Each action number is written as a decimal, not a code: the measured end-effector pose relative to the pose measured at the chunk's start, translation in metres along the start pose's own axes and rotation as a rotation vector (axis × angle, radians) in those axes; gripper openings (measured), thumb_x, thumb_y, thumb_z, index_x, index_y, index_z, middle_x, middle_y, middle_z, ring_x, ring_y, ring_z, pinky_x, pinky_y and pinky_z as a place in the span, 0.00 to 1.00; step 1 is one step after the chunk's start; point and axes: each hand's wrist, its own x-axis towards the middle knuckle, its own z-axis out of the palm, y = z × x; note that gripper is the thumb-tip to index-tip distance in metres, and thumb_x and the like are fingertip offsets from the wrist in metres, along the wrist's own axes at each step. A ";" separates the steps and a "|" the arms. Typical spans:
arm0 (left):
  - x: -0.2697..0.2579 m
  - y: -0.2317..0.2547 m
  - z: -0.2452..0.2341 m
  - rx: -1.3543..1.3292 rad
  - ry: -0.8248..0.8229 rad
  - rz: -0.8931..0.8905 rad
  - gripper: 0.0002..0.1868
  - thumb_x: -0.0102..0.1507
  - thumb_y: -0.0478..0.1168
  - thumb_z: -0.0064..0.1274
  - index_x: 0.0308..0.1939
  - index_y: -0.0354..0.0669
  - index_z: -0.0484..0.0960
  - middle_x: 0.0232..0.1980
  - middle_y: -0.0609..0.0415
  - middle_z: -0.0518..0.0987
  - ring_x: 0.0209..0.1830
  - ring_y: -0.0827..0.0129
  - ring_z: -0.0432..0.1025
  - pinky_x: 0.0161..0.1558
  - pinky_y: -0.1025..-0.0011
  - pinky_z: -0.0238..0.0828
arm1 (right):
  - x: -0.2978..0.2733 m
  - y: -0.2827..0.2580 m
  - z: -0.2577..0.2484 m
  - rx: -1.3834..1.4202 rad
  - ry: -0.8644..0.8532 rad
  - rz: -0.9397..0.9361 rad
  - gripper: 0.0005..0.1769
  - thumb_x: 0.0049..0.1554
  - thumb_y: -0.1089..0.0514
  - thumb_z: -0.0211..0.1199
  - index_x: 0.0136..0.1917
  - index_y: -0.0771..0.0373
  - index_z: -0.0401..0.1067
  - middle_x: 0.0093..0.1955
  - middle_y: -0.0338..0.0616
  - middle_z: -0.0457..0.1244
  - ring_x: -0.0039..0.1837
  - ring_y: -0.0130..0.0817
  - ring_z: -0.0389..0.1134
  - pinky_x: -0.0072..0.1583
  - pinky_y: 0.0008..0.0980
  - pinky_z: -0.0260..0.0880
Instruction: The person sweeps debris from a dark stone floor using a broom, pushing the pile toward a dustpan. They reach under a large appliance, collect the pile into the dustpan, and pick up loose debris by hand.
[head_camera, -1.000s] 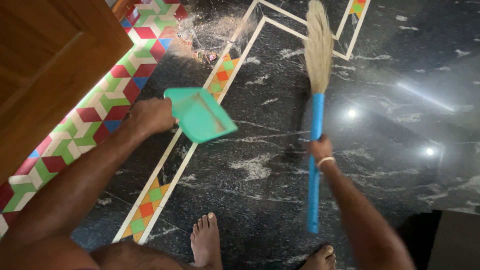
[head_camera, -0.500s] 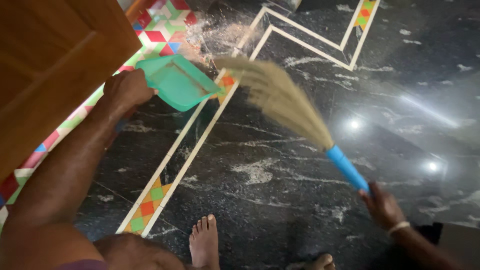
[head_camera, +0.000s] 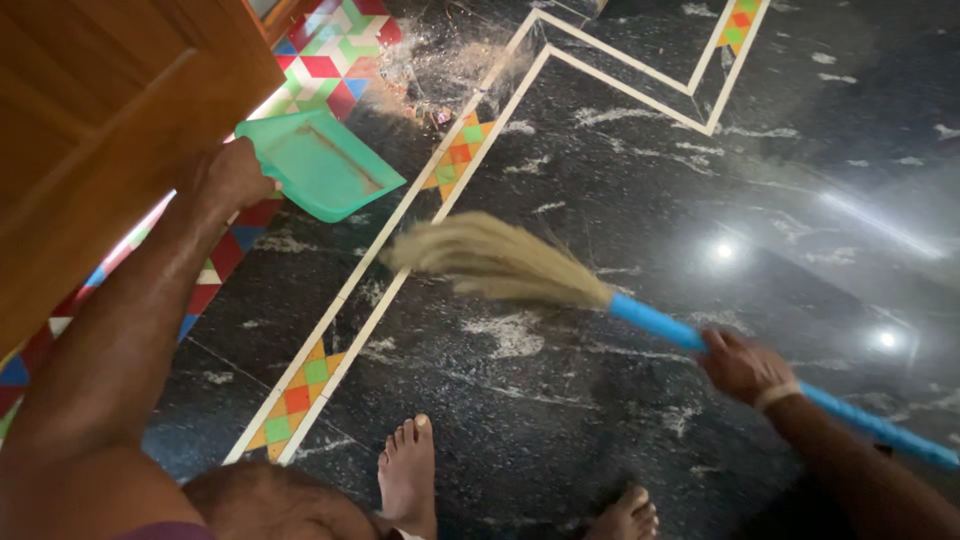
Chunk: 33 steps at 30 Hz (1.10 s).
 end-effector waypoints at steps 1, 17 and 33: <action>-0.003 0.001 -0.002 0.002 0.003 -0.001 0.27 0.55 0.49 0.70 0.54 0.39 0.85 0.52 0.33 0.82 0.52 0.39 0.77 0.52 0.48 0.73 | 0.016 -0.007 -0.015 -0.021 -0.007 0.021 0.25 0.64 0.36 0.42 0.68 0.50 0.60 0.62 0.49 0.65 0.42 0.41 0.75 0.40 0.40 0.80; -0.030 -0.032 -0.074 -0.060 -0.190 -0.172 0.23 0.56 0.53 0.67 0.43 0.37 0.87 0.43 0.37 0.87 0.44 0.45 0.83 0.51 0.52 0.76 | 0.052 -0.125 -0.047 0.198 0.058 -0.203 0.33 0.62 0.36 0.46 0.73 0.54 0.59 0.65 0.58 0.62 0.53 0.58 0.71 0.47 0.56 0.76; -0.034 -0.063 -0.102 0.062 0.174 -0.153 0.24 0.60 0.52 0.67 0.49 0.36 0.87 0.51 0.32 0.83 0.50 0.39 0.78 0.52 0.48 0.73 | 0.100 -0.286 -0.109 0.497 -0.065 -0.328 0.25 0.65 0.40 0.49 0.61 0.63 0.66 0.42 0.60 0.70 0.45 0.56 0.73 0.49 0.56 0.70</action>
